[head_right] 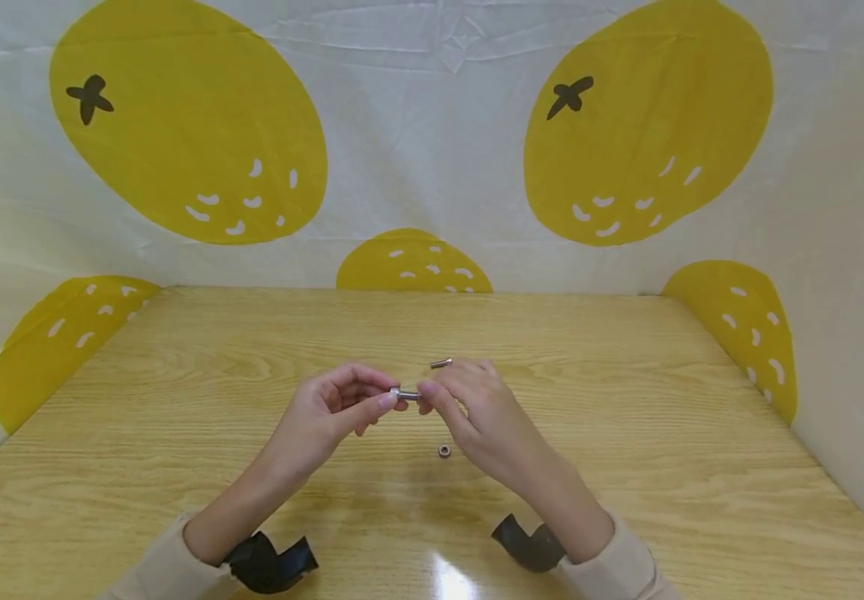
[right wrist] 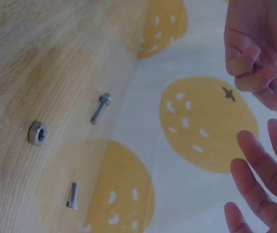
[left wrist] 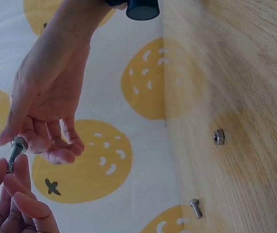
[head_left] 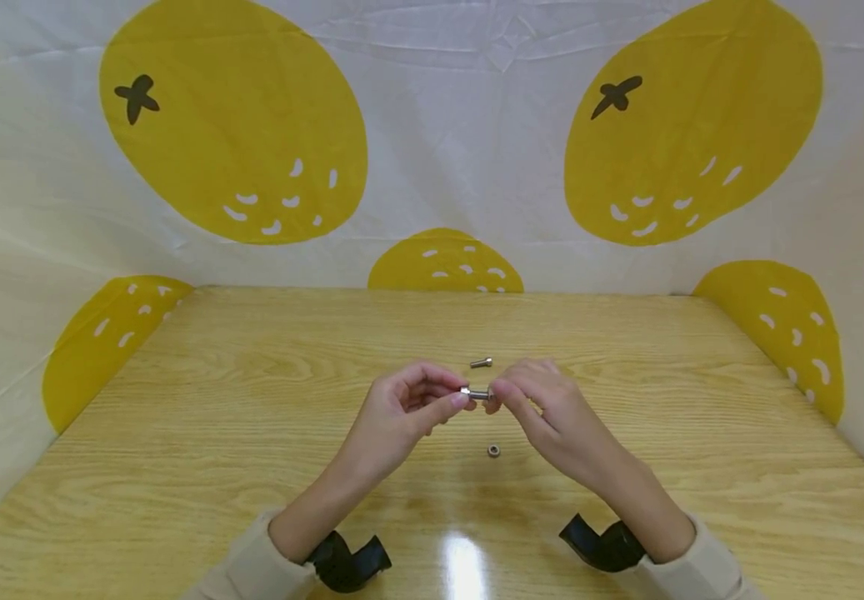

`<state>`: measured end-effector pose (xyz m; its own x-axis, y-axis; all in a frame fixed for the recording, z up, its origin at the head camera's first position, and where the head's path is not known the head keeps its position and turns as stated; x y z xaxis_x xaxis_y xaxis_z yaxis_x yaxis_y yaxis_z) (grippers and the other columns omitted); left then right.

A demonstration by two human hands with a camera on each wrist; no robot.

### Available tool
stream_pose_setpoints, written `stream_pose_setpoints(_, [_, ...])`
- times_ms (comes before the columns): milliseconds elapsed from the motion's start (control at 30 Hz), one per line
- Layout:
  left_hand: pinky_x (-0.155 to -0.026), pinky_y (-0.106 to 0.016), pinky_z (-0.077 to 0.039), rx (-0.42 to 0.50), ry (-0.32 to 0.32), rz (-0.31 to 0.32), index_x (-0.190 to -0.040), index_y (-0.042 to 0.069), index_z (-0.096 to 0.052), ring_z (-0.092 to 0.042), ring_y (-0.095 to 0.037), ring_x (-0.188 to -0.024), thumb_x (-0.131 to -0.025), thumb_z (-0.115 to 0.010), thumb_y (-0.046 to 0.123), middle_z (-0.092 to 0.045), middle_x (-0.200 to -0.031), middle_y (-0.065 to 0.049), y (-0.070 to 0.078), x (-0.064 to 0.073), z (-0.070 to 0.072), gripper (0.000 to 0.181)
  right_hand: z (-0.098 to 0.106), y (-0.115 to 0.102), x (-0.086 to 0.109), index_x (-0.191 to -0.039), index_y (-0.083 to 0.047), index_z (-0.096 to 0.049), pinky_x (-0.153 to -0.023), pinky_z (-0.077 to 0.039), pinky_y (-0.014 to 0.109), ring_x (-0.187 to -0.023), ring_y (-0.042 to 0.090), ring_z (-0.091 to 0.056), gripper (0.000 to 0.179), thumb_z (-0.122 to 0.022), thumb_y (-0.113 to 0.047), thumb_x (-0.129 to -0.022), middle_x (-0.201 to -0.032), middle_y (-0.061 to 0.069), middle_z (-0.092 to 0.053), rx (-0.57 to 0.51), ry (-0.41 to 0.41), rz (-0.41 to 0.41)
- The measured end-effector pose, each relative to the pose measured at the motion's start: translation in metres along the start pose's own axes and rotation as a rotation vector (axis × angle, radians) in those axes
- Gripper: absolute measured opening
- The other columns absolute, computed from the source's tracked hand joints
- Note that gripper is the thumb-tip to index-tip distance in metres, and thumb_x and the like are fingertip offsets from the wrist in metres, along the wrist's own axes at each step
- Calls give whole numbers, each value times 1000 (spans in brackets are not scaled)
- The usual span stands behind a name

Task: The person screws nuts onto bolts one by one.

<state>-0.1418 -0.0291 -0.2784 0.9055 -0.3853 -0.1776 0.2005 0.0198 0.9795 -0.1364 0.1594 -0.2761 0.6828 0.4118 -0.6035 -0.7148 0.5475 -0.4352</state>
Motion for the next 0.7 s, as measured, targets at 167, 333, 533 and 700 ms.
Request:
stream_pose_setpoints(167, [-64,-20,-46,-16,5,6,-104,3,-62,-60,-14,-79,-87,-65,17,-67,-96,-13,0,-1,1,22,4,-1,3,-105,-17,-62,-81,-43,35,-93,9,-52,16,-62,-23,-90,-96,-10,-61,-4,-41,-88])
stream_pose_setpoints(333, [-64,-20,-46,-31,19,11,-104,4,-62,-58,-15,-78,-88,-65,17,-67,-95,-11,0,-1,3,21,6,-4,1,-118,-14,-55,-82,-45,32,-93,10,-54,44,-74,-11,-78,-101,-6,-60,-1,9,39])
stream_pose_setpoints(533, [-62,-20,-45,-21,16,13,-104,4,-62,-58,-14,-77,-88,-65,17,-67,-95,-11,0,-1,3,21,5,-6,-2,-108,-10,-59,-85,-43,23,-94,15,-55,36,-74,-3,-76,-100,0,-63,-10,76,211])
stream_pose_setpoints(700, [-61,-21,-44,-19,14,12,-104,4,-62,-57,-13,-75,-88,-65,17,-67,-94,-11,-1,-1,3,21,5,-5,-3,-104,-11,-61,-87,-39,25,-95,14,-57,25,-71,-10,-81,-99,0,-64,-23,72,226])
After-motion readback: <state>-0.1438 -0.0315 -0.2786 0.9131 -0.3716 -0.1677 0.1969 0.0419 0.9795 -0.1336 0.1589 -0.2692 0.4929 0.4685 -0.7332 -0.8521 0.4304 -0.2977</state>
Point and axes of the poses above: each hand's wrist, its own x-axis away from the middle knuckle, its own z-axis out of the back of the hand, y = z × x, the point moved 2 cm from there along -x, towards the middle knuckle
